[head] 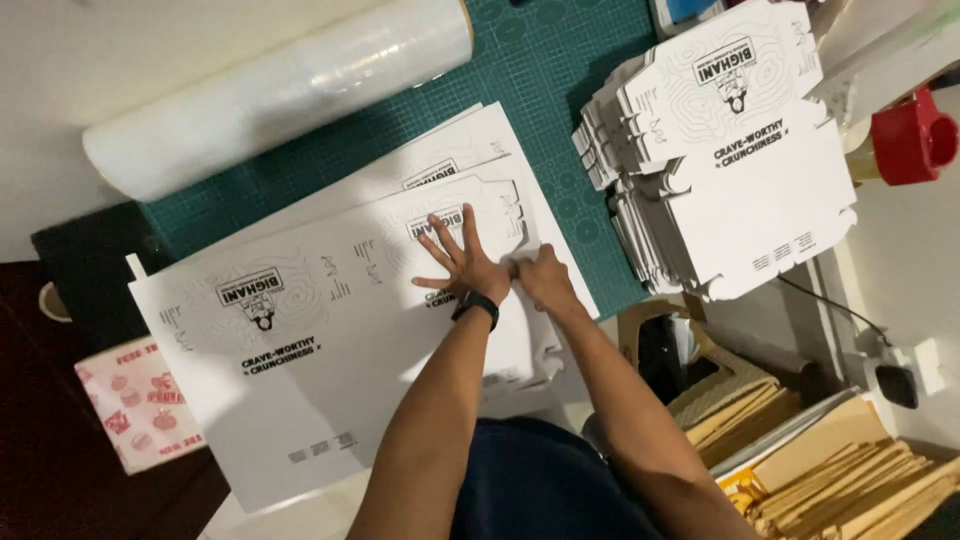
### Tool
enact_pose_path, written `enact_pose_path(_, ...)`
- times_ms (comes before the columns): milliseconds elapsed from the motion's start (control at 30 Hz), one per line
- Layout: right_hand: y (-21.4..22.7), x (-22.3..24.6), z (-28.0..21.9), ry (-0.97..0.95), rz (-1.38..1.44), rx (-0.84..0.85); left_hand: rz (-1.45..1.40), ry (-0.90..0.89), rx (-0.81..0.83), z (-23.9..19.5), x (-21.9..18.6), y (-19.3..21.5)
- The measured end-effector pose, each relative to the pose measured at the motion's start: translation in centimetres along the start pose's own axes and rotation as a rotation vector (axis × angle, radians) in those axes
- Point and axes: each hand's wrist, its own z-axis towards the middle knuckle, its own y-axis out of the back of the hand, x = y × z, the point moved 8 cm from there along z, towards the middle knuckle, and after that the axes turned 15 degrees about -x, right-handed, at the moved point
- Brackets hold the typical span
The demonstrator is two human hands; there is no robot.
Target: Manually removing waste material from pre-cut cardboard box templates at a workstation.
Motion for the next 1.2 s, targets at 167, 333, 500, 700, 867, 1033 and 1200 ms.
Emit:
enact_pose_path(167, 0.0, 0.6, 1.7, 0.063, 0.068, 0.022, 0.068, 0.067, 0.227, 1.3, -1.6, 2.9)
enact_pose_path(333, 1.4, 3.9, -3.1, 0.106, -0.083, -0.001, 0.032, 0.009, 0.228, 1.4, -0.8, 0.3)
enact_pose_path(500, 2.7, 4.9, -7.8, 0.233, -0.057, -0.030, 0.229, -0.119, -0.134, 1.2, 0.1, -2.2)
enact_pose_path(700, 0.9, 1.0, -1.6, 0.255, 0.041, -0.136, -0.077, 0.032, 0.333, 1.0, -1.5, 3.2)
enact_pose_path(867, 3.2, 7.1, -13.0, 0.383, 0.020, -0.074, 0.002, -0.109, -0.725, 1.4, -0.5, 2.0)
enact_pose_path(1033, 5.1, 9.4, -19.4, 0.666, -0.051, -0.089, -0.210, -0.334, -0.301, 0.8, 2.9, -1.4)
enact_pose_path(1200, 3.3, 6.2, -16.3, 0.569, -0.025, -0.095, -0.299, -0.414, -0.483, 6.5, 9.5, 8.3)
